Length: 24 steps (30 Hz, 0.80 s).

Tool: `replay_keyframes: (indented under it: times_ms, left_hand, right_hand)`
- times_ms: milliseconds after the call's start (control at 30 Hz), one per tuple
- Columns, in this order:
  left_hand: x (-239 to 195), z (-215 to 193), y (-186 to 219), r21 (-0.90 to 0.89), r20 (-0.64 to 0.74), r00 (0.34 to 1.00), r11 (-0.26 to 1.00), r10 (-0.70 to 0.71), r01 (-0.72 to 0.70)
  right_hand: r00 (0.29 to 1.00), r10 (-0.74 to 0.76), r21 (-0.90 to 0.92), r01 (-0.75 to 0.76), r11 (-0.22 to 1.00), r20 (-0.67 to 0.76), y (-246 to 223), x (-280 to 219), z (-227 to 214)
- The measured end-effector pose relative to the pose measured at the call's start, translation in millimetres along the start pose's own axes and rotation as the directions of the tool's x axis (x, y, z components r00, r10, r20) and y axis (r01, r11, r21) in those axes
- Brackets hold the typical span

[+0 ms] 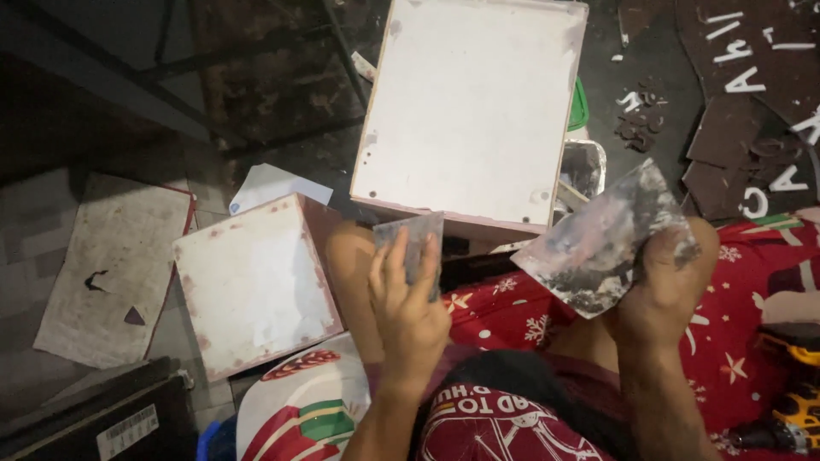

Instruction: Applying filler to the edges of a wooden box using a scraper.

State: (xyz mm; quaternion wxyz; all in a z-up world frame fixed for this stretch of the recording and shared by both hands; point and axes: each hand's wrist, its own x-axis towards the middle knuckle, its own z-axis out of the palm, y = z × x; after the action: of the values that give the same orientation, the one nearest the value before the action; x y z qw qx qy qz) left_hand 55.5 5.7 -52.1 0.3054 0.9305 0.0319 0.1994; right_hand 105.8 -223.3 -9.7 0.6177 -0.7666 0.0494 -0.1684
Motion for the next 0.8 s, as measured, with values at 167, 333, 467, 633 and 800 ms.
replay_keyframes:
  times_ms: [167, 333, 467, 633, 800]
  left_hand:
    - [-11, 50, -12, 0.146, -0.067, 0.998, 0.989, 0.015, -0.005]
    - [-18, 53, -11, 0.249, -0.060, 0.997, 0.968, 0.042, -0.026]
    - [-39, 41, -16, 0.204, 0.026, 0.999, 0.979, -0.024, 0.019]
    - [3, -38, -3, 0.112, 0.027, 1.000, 0.994, -0.009, 0.006]
    - [81, -82, -7, 0.210, 0.294, 0.949, 0.960, 0.118, -0.184]
  right_hand:
    - [0.987, 0.153, -0.076, -0.156, 0.985, -0.040, -4, -10, -1]
    - [0.985, 0.148, -0.366, -0.172, 0.915, -0.094, -17, -13, 6]
    - [0.953, 0.270, -0.359, -0.303, 0.883, -0.139, -12, -15, 3]
    - [0.980, 0.190, -0.164, -0.178, 0.970, 0.063, 3, -12, -8]
    - [0.918, 0.208, -0.375, -0.071, 0.924, 0.339, 78, -28, -26]
